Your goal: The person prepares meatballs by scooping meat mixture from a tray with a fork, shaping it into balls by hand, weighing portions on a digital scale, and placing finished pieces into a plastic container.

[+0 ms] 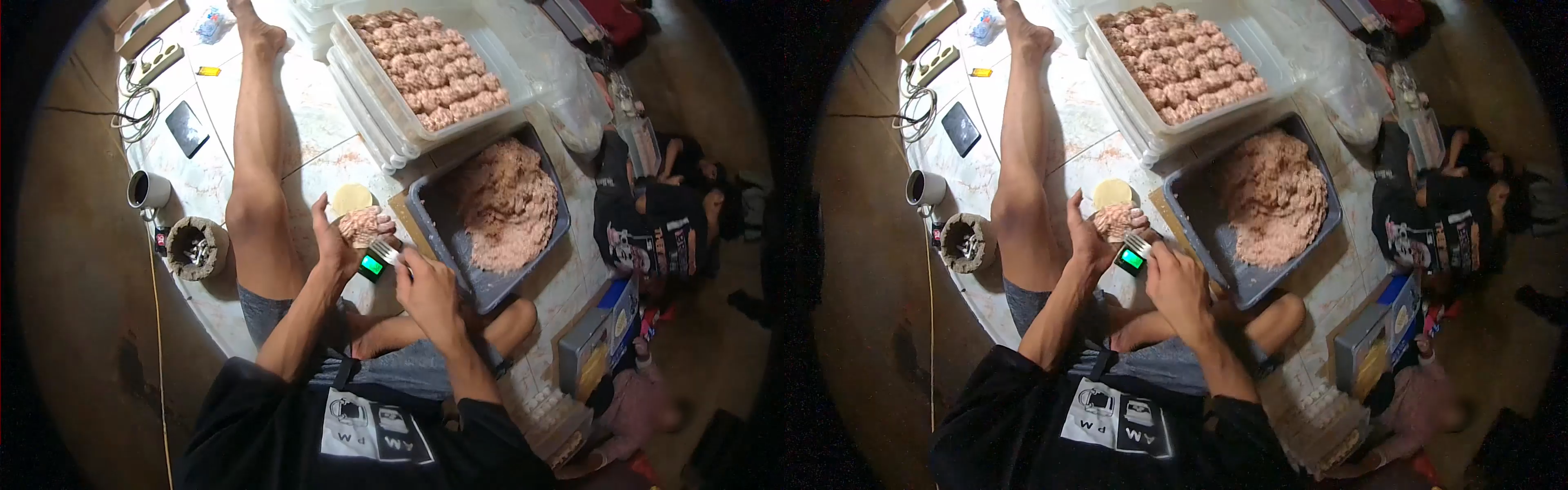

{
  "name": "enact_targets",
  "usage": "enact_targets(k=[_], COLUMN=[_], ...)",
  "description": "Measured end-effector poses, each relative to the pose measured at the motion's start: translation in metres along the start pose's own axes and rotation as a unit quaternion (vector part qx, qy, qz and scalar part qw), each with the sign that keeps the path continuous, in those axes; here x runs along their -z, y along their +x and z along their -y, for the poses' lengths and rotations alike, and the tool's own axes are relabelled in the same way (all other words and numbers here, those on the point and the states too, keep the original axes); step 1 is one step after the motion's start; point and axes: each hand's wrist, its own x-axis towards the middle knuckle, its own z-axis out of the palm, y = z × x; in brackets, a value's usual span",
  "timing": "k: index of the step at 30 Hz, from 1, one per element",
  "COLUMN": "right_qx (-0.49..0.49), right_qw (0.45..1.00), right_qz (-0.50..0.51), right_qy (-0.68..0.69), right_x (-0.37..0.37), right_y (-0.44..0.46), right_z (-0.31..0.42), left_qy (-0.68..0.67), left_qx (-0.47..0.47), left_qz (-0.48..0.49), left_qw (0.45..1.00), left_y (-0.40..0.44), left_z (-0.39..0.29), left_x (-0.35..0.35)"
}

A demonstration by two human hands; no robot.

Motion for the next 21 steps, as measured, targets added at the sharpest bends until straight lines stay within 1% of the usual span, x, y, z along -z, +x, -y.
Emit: enact_targets(k=[1,2,3,4,6,7,8,10,11,13,14,15,16,18,19,21], right_qx=[0.003,-0.005,0.021,0.008,-0.022,-0.002,-0.027,-0.091,-0.152,-0.165,-0.171,-0.133,-0.131,-0.133,-0.116,-0.076], right_qw=[0.999,0.997,0.992,0.996,0.999,1.0,0.998,0.987,0.979,0.971,0.964,0.963,0.964,0.965,0.973,0.985], right_qz=[-0.025,-0.052,-0.091,-0.064,-0.008,-0.026,-0.055,-0.12,-0.102,-0.068,-0.05,-0.081,-0.085,-0.085,-0.066,-0.073], right_qy=[0.028,0.057,0.08,0.063,0.032,-0.002,0.014,0.048,0.091,0.162,0.197,0.218,0.216,0.208,0.189,0.139], right_x=[0.009,0.013,0.005,-0.001,-0.011,0.007,0.017,0.026,0.024,0.001,-0.012,-0.019,-0.011,0.015,0.028,0.05], right_y=[0.001,-0.004,-0.003,-0.002,-0.002,-0.003,-0.001,-0.004,-0.003,0.006,0.008,0.012,0.019,0.023,0.024,0.027], right_z=[0.011,0.018,0.02,0.01,-0.009,-0.002,0.006,0.018,0.019,0.003,-0.005,-0.005,0.005,0.031,0.038,0.057], left_qy=[0.089,0.088,0.086,0.085,0.066,0.056,0.043,0.042,0.04,0.03,-0.001,0.013,0.027,0.068,0.088,0.159], left_qx=[-0.062,-0.04,-0.017,0.003,-0.028,-0.051,-0.078,-0.068,-0.059,-0.035,0.008,0.023,0.035,0.01,0.002,-0.024], left_qz=[-0.107,-0.092,-0.072,-0.047,-0.063,-0.068,-0.074,-0.043,-0.034,-0.016,0.015,0.027,0.039,0.024,0.013,-0.057], left_qw=[0.988,0.991,0.994,0.995,0.995,0.995,0.993,0.996,0.997,0.999,1.0,0.999,0.998,0.997,0.996,0.985], left_y=[-0.006,-0.007,-0.006,-0.001,-0.005,-0.004,-0.004,-0.003,-0.001,-0.001,-0.003,-0.006,-0.006,-0.004,-0.007,-0.004], left_z=[0.0,0.004,0.008,0.01,0.012,0.009,0.004,-0.004,-0.001,0.015,0.021,0.024,0.023,0.01,0.006,0.007], left_x=[-0.019,-0.021,-0.023,-0.026,-0.026,-0.026,-0.025,-0.022,-0.022,-0.034,-0.037,-0.039,-0.04,-0.036,-0.032,-0.023])
